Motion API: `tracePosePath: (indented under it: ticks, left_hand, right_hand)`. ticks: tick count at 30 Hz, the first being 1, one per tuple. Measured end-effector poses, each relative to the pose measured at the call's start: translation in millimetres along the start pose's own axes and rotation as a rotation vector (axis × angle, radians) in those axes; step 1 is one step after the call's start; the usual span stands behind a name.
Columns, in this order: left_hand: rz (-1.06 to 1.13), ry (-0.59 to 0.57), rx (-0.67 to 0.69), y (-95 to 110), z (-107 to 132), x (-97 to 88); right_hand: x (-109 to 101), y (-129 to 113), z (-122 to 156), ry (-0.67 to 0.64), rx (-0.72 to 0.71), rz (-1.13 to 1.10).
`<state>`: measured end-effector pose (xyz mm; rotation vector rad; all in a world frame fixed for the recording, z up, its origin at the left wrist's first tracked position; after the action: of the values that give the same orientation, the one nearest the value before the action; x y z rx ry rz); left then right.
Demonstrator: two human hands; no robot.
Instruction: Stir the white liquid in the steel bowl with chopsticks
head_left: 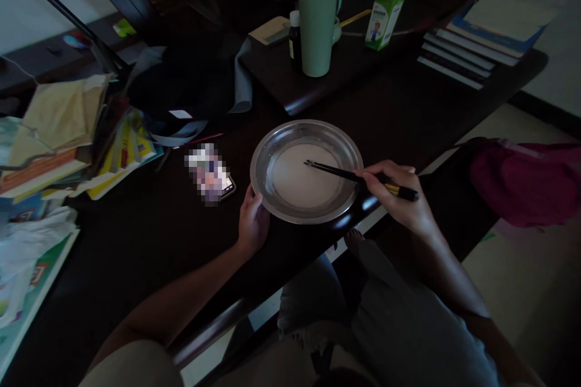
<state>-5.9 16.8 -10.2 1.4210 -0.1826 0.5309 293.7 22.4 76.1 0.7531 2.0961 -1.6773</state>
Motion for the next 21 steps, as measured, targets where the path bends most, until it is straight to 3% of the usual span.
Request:
tracePosePath:
  ticks: [3,10,14,21]
  left_hand:
    - [-0.01,-0.007,0.005,-0.9,-0.5,-2.0]
    - [-0.016,-0.038,0.002,-1.9,-1.5,-4.7]
    - [-0.041,-0.057,0.011,-2.1,-1.4,-5.0]
    - [-0.027,-0.042,0.009,-0.6,-0.4,-2.5]
  right_hand:
    - [-17.1,-1.6,5.6,0.013,0.007,0.04]
    - [-42.3,-17.7,14.7,-0.178,-0.007,-0.031]
    - [-29.0,-19.0,14.8,-0.239,-0.007,-0.111]
    - [7.3,-10.4,6.6,-0.174,-0.012,-0.079]
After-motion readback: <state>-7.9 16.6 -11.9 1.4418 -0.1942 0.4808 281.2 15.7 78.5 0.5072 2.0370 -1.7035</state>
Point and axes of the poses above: each hand's wrist, its own z-axis away from the middle knuckle, its own x-axis out of the palm, y = z × x, the point moved 1 cm from there along -z, towards the middle knuckle, and after that the axes turned 2 degrees about y, right-handed, at the moved point
